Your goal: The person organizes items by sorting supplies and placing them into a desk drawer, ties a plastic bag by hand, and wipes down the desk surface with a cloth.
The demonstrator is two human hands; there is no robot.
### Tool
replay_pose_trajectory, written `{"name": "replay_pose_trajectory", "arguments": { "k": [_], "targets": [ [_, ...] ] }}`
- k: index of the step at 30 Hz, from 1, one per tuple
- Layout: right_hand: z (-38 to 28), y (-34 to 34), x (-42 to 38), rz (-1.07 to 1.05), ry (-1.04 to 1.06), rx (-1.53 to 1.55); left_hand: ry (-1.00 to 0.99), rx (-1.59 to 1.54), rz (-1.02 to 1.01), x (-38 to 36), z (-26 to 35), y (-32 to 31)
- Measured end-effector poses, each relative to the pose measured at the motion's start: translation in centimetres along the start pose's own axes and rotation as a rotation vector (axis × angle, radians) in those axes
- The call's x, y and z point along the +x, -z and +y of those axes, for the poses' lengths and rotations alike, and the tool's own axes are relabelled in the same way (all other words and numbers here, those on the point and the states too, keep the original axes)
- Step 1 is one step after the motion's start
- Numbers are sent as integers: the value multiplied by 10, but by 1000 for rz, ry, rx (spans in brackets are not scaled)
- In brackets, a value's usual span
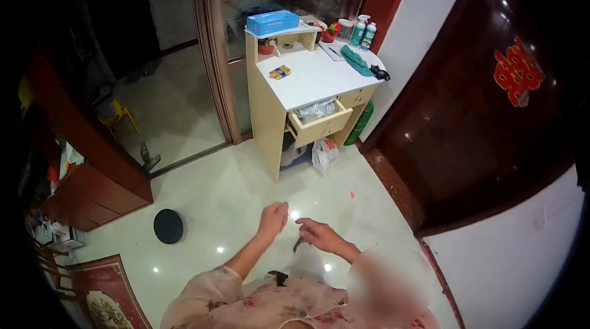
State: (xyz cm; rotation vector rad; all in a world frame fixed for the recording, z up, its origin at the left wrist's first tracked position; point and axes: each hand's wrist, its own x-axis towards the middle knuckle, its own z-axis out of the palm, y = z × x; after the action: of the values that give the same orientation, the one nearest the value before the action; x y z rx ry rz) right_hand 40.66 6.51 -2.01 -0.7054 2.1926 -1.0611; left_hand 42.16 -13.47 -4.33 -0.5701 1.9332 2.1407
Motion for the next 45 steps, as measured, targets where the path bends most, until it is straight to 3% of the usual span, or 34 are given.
{"name": "replay_pose_trajectory", "arguments": {
  "k": [3, 6, 11, 14, 18, 20, 22, 24, 30, 34, 36, 38, 42, 43, 45],
  "targets": [
    [21, 69, 53, 35, 14, 33, -143, -49, 106, 84, 43, -6],
    [49, 138, 112, 134, 150, 73, -144, 51, 250, 163, 78, -12],
    [91, 238, 208, 236, 177, 105, -336, 349, 403, 278, 114, -6],
    [82, 287, 239, 214, 69, 244, -410, 508, 494, 336, 150, 0],
    [128, 336, 283, 292, 121, 131, -633, 758, 582, 440, 182, 27],
    [139, 365, 293, 342, 46, 217, -672, 875, 561, 473, 210, 36],
    [120, 399, 298, 358, -60, 298, -431, 1026, 456, 494, 240, 41],
    [121, 428, 307, 388, -111, 318, -386, 1127, 361, 506, 259, 48],
    [185, 493, 356, 585, -128, 399, -746, 1405, 130, 521, 260, 81],
    [219, 535, 406, 905, 41, 12, -758, 1364, 258, 516, 247, 83],
    [236, 559, 429, 950, 105, -202, -644, 1442, 375, 495, 256, 58],
    [248, 579, 457, 1008, 197, -442, -688, 1283, 472, 492, 246, 40],
    [230, 558, 474, 890, 2, -651, -690, 1009, 406, 479, 216, -17],
    [233, 552, 475, 835, 12, -504, -654, 959, 367, 473, 215, -38],
    [224, 540, 458, 695, 4, -520, -680, 957, 298, 462, 204, -76]
  ]
}}
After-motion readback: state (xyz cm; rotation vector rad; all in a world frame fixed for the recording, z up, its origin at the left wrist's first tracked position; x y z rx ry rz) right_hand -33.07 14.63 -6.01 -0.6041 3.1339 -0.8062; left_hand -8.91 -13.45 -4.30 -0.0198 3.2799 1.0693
